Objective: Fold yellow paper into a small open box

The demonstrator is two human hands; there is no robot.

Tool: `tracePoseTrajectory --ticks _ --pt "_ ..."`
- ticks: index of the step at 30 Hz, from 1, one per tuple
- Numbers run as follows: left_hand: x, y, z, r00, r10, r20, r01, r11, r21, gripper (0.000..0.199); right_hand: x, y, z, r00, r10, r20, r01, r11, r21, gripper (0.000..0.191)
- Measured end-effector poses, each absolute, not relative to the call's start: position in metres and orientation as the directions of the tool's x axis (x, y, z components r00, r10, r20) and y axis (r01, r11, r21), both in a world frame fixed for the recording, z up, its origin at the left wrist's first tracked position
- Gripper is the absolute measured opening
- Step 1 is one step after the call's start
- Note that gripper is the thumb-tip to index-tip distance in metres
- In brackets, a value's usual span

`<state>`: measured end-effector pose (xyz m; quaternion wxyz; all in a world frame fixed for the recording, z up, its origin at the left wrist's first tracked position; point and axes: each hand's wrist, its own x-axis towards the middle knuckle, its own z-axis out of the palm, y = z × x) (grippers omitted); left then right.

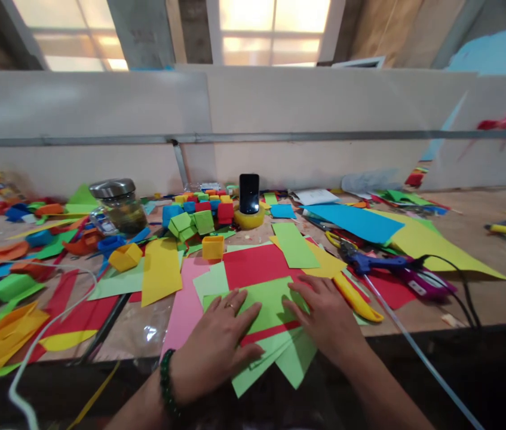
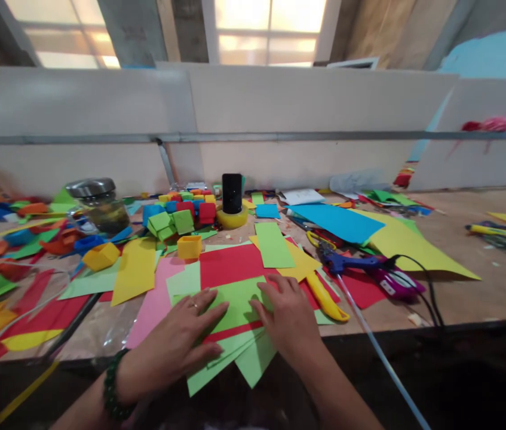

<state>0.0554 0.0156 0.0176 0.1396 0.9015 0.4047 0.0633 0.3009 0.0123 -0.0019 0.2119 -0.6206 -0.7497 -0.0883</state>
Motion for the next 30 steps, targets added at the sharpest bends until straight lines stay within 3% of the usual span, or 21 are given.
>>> tracePoseTrajectory --ticks 2,6,8,12,15,18,20,22,24,27,28,30 --pt "0.061 0.014 0.016 0.647 0.761 -0.046 0.738 -0.611 0.288 0.057 0.305 0.022 0.007 -0.126 0.924 0.361 0.979 0.175 -0.106 0.036" --pt "0.067 0.012 0.015 0.605 0.794 -0.047 0.773 -0.573 0.273 0.049 0.311 0.053 0.021 0.054 0.993 0.107 0.998 -0.052 -0.027 0.058" --pt "0.067 0.011 0.015 0.599 0.800 -0.032 0.775 -0.569 0.276 0.046 0.310 0.065 0.023 0.120 0.992 0.038 0.993 -0.120 -0.006 0.054" --pt "0.061 0.008 0.017 0.623 0.782 0.021 0.732 -0.593 0.335 0.042 0.309 0.070 0.024 0.149 0.986 0.074 0.988 -0.151 0.018 0.025" --pt "0.050 0.009 0.021 0.615 0.786 0.062 0.717 -0.590 0.372 0.041 0.303 0.061 0.029 0.173 0.974 0.149 0.984 -0.177 0.016 0.030" --pt "0.037 0.015 0.024 0.568 0.820 0.070 0.774 -0.561 0.294 0.041 0.287 0.046 0.029 0.043 0.959 0.279 0.999 -0.039 -0.020 0.029" --pt "0.029 0.021 0.023 0.537 0.840 0.080 0.823 -0.542 0.170 0.044 0.274 0.036 0.023 -0.217 0.905 0.365 0.967 0.250 -0.045 0.025" --pt "0.022 0.027 0.019 0.506 0.858 0.089 0.856 -0.512 0.066 0.044 0.264 0.029 0.017 -0.393 0.847 0.357 0.896 0.441 -0.060 0.022" --pt "0.015 0.028 0.015 0.486 0.871 0.076 0.872 -0.489 0.024 0.039 0.261 0.024 0.014 -0.481 0.829 0.283 0.836 0.532 -0.138 0.020" --pt "0.009 0.021 0.021 0.454 0.888 0.075 0.891 -0.454 -0.019 0.028 0.271 0.023 0.019 -0.538 0.816 0.210 0.747 0.577 -0.329 0.029" --pt "0.009 0.018 0.026 0.429 0.899 0.088 0.903 -0.427 -0.044 0.025 0.277 0.025 0.021 -0.492 0.847 0.204 0.772 0.532 -0.347 0.033" --pt "0.013 0.011 0.037 0.368 0.922 0.123 0.929 -0.360 -0.081 0.020 0.291 0.032 0.024 -0.272 0.948 0.163 0.914 0.307 -0.264 0.038"
